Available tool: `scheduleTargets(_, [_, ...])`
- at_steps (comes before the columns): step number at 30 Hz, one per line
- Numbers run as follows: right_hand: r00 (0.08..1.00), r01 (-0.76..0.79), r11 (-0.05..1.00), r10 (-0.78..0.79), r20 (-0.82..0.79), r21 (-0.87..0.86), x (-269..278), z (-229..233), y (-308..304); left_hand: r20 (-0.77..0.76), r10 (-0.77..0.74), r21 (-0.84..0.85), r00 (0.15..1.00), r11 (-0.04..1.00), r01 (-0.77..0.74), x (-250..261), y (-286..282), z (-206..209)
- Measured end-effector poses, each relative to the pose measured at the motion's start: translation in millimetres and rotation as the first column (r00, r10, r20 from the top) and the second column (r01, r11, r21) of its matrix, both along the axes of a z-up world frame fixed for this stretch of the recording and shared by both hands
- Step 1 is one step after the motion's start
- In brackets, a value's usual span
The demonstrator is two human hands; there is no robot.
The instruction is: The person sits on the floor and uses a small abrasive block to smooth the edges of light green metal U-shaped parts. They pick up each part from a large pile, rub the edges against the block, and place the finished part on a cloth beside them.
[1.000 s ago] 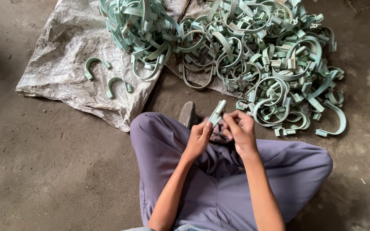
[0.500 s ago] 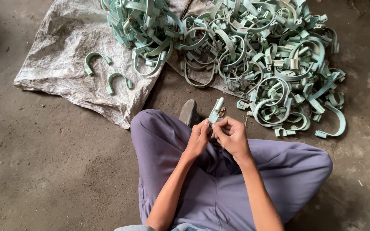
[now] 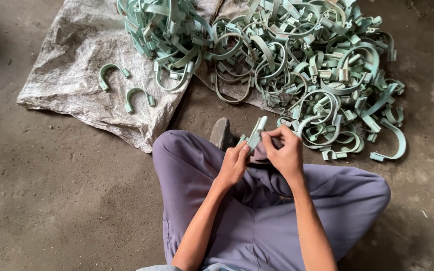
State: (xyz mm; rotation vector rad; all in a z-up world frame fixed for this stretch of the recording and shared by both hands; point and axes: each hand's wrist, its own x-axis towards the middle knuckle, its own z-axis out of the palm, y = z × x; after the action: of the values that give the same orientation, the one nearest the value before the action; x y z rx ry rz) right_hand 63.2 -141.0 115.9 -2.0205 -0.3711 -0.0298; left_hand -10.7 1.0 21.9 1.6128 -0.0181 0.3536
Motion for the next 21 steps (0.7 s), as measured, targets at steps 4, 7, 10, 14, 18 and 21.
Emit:
scheduleTargets(4, [0.986, 0.064, 0.998, -0.062, 0.152, -0.007, 1.9, 4.3, -8.0, -0.017, 0.006, -0.078, 1.000, 0.997, -0.008, 6.5, -4.0, -8.5])
scheduleTargets(7, [0.999, 0.026, 0.979, -0.017, -0.045, 0.200, -0.1, -3.8, -12.8, -0.053, 0.039, -0.184, 0.998, 0.982, -0.049, 5.6, -4.2, -6.5])
scheduleTargets(10, [0.978, 0.069, 0.897, 0.025, -0.206, 0.437, -10.5, 11.9, -5.9, -0.077, 0.033, -0.283, 0.996, 0.958, -0.054, 4.6, -6.2, 13.8])
scheduleTargets(14, [0.983, -0.027, 0.895, 0.104, -0.150, 0.445, -3.7, 0.8, 4.6, -0.074, 0.009, -0.260, 0.997, 0.965, -0.028, 2.6, -4.8, 9.2])
scheduleTargets(18, [0.970, -0.001, 0.999, -0.008, 0.243, 0.039, 19.5, -4.0, 2.8, -0.046, 0.049, -0.099, 0.998, 0.994, -0.053, 7.0, 0.3, -9.6])
scheduleTargets(21, [0.983, 0.020, 0.986, -0.049, 0.177, 0.166, 21.3, 10.7, -4.7, -0.050, 0.072, -0.122, 0.996, 0.989, -0.078, 7.1, -1.5, -9.0])
